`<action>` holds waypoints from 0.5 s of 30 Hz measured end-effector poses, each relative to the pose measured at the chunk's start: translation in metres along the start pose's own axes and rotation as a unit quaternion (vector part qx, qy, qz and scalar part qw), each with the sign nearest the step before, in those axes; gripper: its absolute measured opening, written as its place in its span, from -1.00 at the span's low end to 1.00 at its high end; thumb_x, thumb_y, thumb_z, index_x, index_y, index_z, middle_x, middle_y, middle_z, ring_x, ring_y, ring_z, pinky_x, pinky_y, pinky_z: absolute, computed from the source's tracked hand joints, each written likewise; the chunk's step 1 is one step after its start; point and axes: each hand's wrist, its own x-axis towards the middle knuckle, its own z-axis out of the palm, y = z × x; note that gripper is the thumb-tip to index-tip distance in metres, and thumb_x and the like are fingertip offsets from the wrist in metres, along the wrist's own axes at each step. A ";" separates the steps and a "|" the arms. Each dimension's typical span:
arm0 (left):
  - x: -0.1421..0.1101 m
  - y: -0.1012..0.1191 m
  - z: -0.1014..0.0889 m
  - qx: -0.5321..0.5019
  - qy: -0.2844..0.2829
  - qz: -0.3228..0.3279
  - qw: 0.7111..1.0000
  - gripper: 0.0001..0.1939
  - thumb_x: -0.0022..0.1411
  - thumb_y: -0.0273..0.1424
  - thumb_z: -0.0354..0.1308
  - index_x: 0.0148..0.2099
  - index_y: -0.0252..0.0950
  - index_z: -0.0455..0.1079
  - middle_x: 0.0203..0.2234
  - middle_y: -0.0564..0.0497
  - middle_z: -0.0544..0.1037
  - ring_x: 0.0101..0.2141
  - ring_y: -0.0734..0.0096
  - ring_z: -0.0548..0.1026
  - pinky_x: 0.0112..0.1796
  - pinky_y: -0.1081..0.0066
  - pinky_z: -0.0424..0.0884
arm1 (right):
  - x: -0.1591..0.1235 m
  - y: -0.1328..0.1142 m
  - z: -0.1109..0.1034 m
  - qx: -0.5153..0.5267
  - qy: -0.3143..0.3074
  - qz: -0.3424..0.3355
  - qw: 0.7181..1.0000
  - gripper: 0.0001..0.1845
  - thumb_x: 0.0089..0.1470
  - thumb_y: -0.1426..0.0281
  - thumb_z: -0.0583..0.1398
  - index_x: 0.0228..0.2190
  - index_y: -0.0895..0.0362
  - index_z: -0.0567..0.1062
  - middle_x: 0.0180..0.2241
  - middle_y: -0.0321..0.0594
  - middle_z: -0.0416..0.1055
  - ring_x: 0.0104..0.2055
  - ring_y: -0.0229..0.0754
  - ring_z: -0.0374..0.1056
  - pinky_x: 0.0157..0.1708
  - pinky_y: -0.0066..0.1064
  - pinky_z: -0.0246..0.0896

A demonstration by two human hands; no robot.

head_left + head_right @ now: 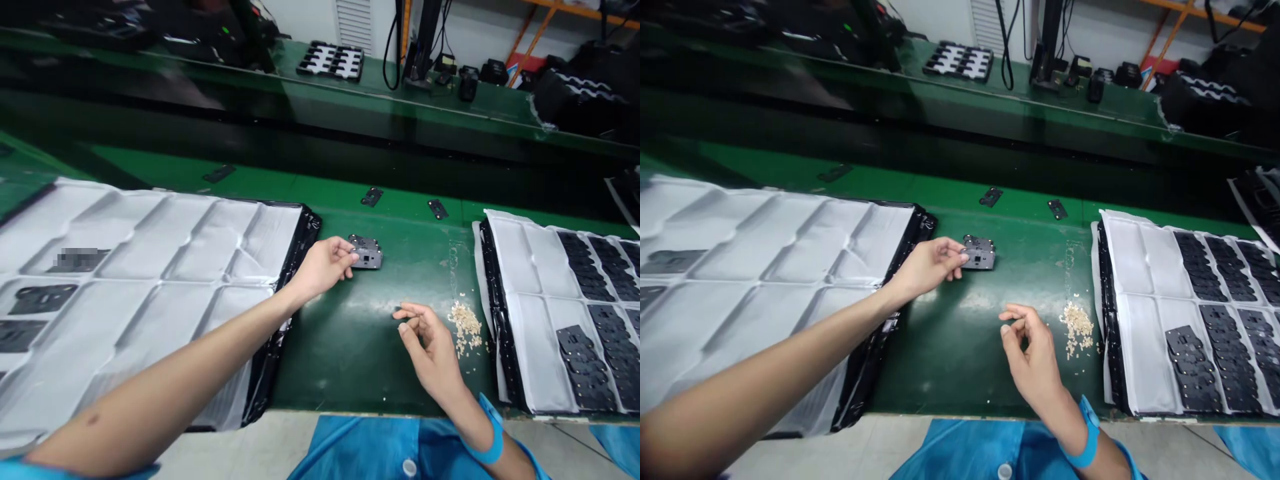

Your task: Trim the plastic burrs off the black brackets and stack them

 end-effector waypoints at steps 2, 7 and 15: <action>0.009 -0.002 0.001 0.044 0.031 0.011 0.998 -0.90 0.25 -0.45 0.27 -0.20 -0.30 0.41 -0.50 0.02 0.60 -0.54 0.32 0.59 -0.39 0.35 0.52 | -0.002 0.003 -0.002 -0.015 -0.006 0.002 1.000 -0.74 0.33 0.31 0.19 0.00 0.10 0.53 -0.11 -0.07 0.64 -0.30 -0.17 0.50 -0.29 -0.37 0.41; -0.006 -0.014 -0.038 0.188 0.134 0.002 0.973 -0.74 0.26 -0.36 0.36 0.00 -0.24 0.52 -0.01 -0.09 0.64 -0.19 0.23 0.65 -0.03 0.28 0.51 | -0.009 0.016 -0.010 -0.049 -0.009 0.034 0.998 -0.67 0.32 0.16 0.22 -0.05 0.10 0.60 -0.13 -0.04 0.67 -0.17 -0.07 0.58 -0.17 -0.34 0.48; -0.040 -0.082 -0.237 0.347 0.244 -0.218 0.879 -0.77 0.45 -0.29 0.22 -0.09 -0.39 0.52 -0.19 -0.09 0.65 -0.16 0.22 0.60 -0.05 0.16 0.51 | -0.014 0.024 -0.012 -0.072 -0.076 0.030 0.994 -0.60 0.32 0.06 0.21 -0.10 0.08 0.65 -0.16 -0.04 0.68 -0.31 -0.10 0.56 -0.28 -0.39 0.50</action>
